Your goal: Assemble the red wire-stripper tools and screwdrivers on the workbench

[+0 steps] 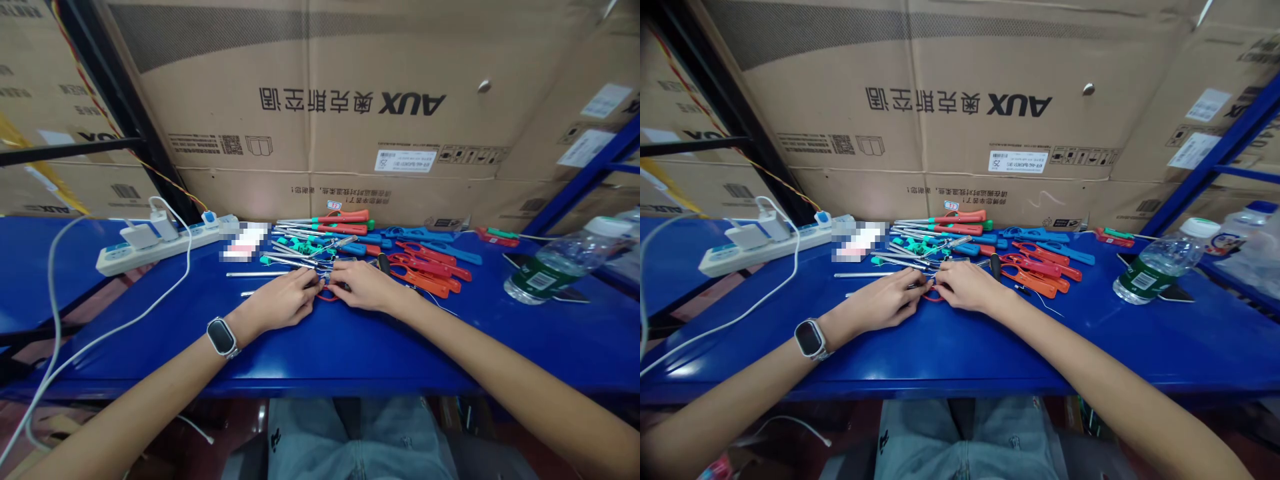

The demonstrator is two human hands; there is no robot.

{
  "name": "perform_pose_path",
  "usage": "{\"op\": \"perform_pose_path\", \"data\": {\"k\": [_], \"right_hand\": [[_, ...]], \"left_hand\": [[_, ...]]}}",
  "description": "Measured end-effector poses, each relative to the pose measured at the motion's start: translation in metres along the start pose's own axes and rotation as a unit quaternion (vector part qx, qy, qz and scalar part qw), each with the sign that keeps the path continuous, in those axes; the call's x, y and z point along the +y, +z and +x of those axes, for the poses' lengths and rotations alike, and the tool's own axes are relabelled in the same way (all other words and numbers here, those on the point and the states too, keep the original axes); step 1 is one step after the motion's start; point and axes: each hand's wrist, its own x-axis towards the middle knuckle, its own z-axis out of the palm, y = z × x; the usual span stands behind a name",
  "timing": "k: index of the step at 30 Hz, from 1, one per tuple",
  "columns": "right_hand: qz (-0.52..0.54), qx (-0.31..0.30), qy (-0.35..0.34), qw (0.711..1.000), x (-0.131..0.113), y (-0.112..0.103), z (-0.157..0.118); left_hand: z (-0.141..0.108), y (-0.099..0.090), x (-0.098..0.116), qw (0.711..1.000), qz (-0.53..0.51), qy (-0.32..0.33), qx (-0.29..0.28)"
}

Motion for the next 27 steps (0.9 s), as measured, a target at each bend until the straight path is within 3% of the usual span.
{"op": "perform_pose_path", "data": {"k": [27], "right_hand": [[-0.050,-0.012,0.001,0.999,-0.0032,0.0062,-0.0040]], "left_hand": [[-0.0007,-0.0009,0.0047,1.000,0.003,-0.010,0.023]]}}
